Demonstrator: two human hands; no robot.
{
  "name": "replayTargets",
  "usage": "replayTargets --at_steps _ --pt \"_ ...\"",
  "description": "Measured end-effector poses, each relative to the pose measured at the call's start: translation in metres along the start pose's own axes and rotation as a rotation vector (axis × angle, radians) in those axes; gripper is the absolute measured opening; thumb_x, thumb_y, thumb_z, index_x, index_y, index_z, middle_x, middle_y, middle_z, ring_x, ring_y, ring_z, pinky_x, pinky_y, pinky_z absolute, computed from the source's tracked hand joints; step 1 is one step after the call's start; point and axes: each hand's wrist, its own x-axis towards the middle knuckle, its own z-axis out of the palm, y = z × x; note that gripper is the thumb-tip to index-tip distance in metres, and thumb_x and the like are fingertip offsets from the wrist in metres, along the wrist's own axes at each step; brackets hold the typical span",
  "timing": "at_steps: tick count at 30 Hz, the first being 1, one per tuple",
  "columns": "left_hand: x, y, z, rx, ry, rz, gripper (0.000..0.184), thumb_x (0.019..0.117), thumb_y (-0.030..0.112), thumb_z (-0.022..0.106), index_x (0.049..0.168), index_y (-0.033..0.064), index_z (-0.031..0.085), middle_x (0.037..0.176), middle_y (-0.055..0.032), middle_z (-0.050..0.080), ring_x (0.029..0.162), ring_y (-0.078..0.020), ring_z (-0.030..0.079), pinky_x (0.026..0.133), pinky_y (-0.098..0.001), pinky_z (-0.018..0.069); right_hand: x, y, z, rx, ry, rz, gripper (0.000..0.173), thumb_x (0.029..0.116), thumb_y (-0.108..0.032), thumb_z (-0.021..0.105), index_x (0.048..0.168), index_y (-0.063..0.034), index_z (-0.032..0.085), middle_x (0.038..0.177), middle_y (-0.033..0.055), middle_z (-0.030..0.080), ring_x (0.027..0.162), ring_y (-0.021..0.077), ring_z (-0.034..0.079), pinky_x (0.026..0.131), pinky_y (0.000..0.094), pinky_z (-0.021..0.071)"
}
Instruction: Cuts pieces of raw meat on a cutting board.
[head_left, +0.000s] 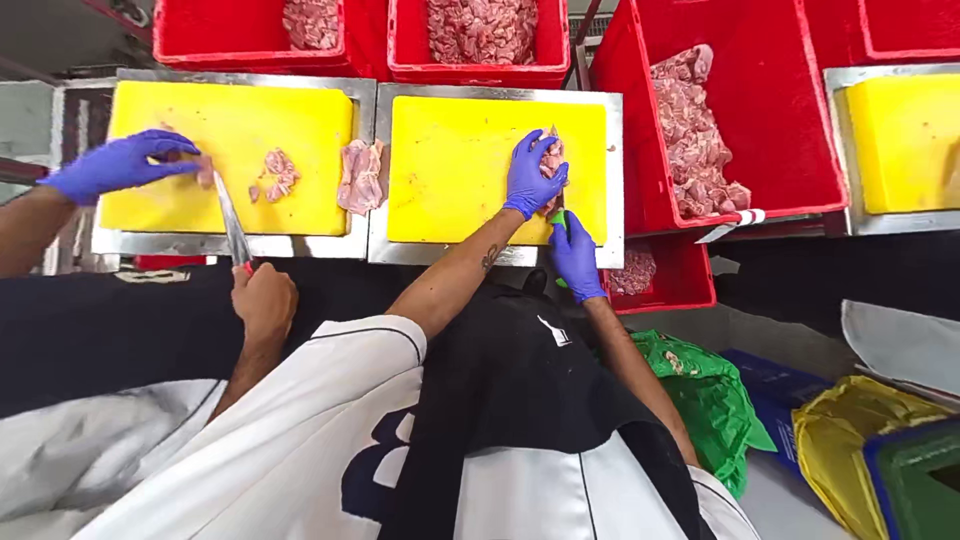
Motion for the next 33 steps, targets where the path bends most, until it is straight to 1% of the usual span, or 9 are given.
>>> replayTargets --at_steps 6,11,13,17,20,21,24,29,33 --pt "-0.003 0.004 -0.017 -0.309 0.117 -0.053 0.049 0.0919 0.029 0.072 0.136 0.0106 0.064 0.159 -0.0143 0.044 0.142 -0.0301 0.048 0.113 -0.0485 0.0466 0.006 -0.02 0.031 0.244 0.024 0.017 0.041 0.1091 -0.026 0.044 0.143 -0.0053 0.053 0.085 0.0041 0.069 0.054 0.0131 0.059 0.05 0.0329 0.0541" --pt "0.003 -0.006 -0.028 -0.898 0.195 -0.101 0.062 0.1041 0.032 0.049 0.161 0.0116 0.034 0.165 -0.0094 0.037 0.145 -0.022 0.045 0.116 -0.0433 0.0435 -0.007 -0.071 0.032 -0.11 0.133 -0.099 0.051 0.1056 -0.026 0.047 0.153 -0.0067 0.047 0.112 0.0138 0.073 0.097 0.0228 0.072 0.089 0.0437 0.0574" --pt "0.015 -0.008 -0.024 -1.239 0.182 -0.15 0.059 0.1069 0.033 0.04 0.161 0.0111 0.032 0.16 -0.0094 0.043 0.142 -0.0199 0.047 0.116 -0.0413 0.0433 -0.01 -0.086 0.028 -0.236 0.161 -0.133 0.053 0.1056 -0.029 0.045 0.155 -0.009 0.046 0.118 0.0156 0.072 0.105 0.0276 0.071 0.094 0.0479 0.056" --pt "0.018 0.014 -0.038 -1.677 0.112 -0.299 0.038 0.1084 0.04 0.038 0.134 0.019 0.056 0.118 -0.0013 0.069 0.106 -0.0116 0.068 0.09 -0.0336 0.0593 -0.017 -0.099 0.009 -0.276 0.241 -0.236 0.051 0.1058 -0.027 0.046 0.153 -0.0081 0.048 0.118 0.0156 0.071 0.103 0.0268 0.071 0.09 0.0463 0.0579" --pt "0.024 0.03 -0.03 -1.878 0.101 -0.351 0.037 0.1088 0.038 0.036 0.101 0.0147 0.064 0.077 0.0003 0.067 0.064 -0.0092 0.065 0.056 -0.0266 0.0558 -0.015 -0.092 -0.017 -0.169 0.28 -0.285 0.05 0.1047 -0.023 0.049 0.152 -0.0067 0.05 0.118 0.0141 0.072 0.101 0.0233 0.072 0.09 0.0448 0.059" --pt "0.027 0.04 -0.03 -1.91 0.135 -0.396 0.041 0.1102 0.037 0.031 0.097 0.0129 0.061 0.074 -0.0015 0.067 0.061 -0.0106 0.065 0.053 -0.027 0.0552 -0.015 -0.086 -0.025 -0.126 0.273 -0.284 0.05 0.1048 -0.023 0.049 0.152 -0.0064 0.049 0.123 0.0146 0.071 0.107 0.0233 0.071 0.094 0.0451 0.0579" --pt "0.03 0.041 -0.015 -1.964 -0.02 -0.273 0.044 0.1109 0.034 0.026 0.134 0.009 0.053 0.118 -0.0127 0.069 0.107 -0.0244 0.069 0.091 -0.0438 0.06 -0.021 -0.067 -0.052 -0.037 0.285 -0.25 0.051 0.1041 -0.023 0.051 0.152 -0.0056 0.049 0.129 0.0141 0.069 0.113 0.0214 0.069 0.1 0.0439 0.0556" --pt "-0.008 0.062 0.031 -1.941 -0.272 -0.43 0.043 0.1057 0.05 0.041 0.12 0.0174 0.065 0.101 -0.0056 0.073 0.085 -0.0168 0.071 0.071 -0.0355 0.0617 -0.059 -0.006 -0.09 0.08 0.41 -0.148 0.05 0.1048 -0.022 0.051 0.151 -0.0045 0.049 0.137 0.0133 0.066 0.113 0.0162 0.069 0.1 0.0382 0.0567" --pt "-0.043 0.117 0.073 -1.859 -0.508 -0.381 0.043 0.1051 0.05 0.041 0.127 0.0209 0.063 0.115 -0.0038 0.072 0.099 -0.0163 0.071 0.08 -0.0365 0.0621 -0.102 0.048 -0.133 0.146 0.537 0.064 0.053 0.105 -0.027 0.051 0.155 -0.0093 0.045 0.106 0.009 0.072 0.075 0.0142 0.066 0.07 0.0375 0.058"
